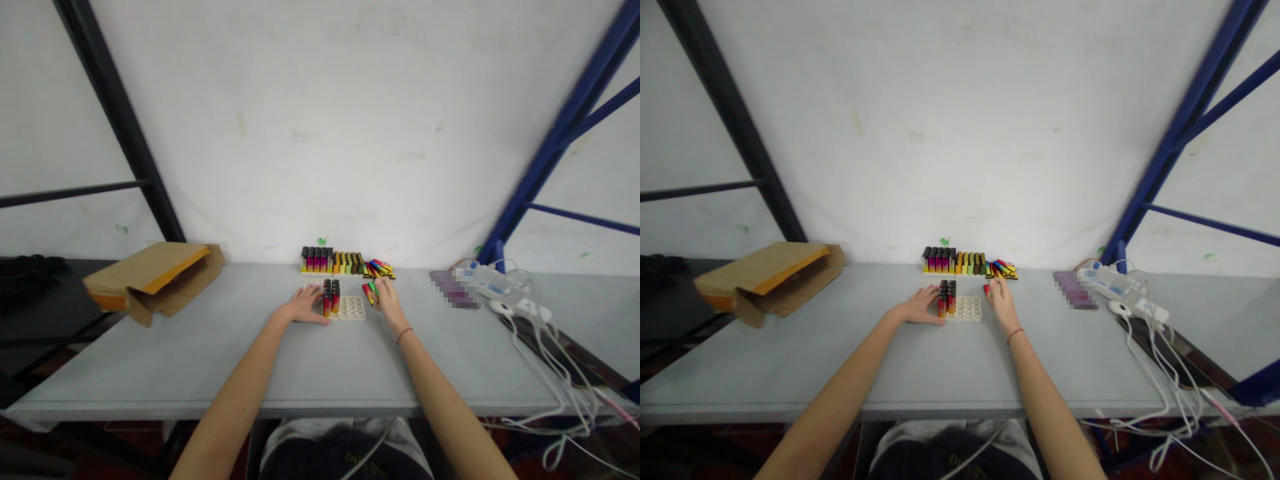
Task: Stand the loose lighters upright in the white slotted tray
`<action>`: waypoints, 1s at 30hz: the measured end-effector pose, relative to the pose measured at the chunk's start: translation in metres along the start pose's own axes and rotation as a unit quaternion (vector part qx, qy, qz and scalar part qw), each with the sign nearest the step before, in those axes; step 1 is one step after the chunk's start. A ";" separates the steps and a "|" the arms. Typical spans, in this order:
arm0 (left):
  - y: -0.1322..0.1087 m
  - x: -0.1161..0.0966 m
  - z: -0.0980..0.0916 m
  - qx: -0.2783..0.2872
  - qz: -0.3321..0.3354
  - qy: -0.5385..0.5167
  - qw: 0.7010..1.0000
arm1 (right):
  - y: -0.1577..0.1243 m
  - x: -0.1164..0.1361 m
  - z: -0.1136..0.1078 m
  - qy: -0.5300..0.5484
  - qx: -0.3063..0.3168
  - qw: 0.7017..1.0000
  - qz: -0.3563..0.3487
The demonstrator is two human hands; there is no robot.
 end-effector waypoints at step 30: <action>-0.001 -0.002 0.000 0.000 -0.006 0.007 1.000 | -0.027 0.029 0.046 -0.245 0.127 0.928 -0.249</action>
Point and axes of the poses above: each hand's wrist, its own y-axis towards the middle knuckle, its own z-axis out of the palm, x = y × z, the point moved 5 cm from there along y, towards the middle knuckle, and after that the axes turned 1 degree about y, right-handed, at the moved point
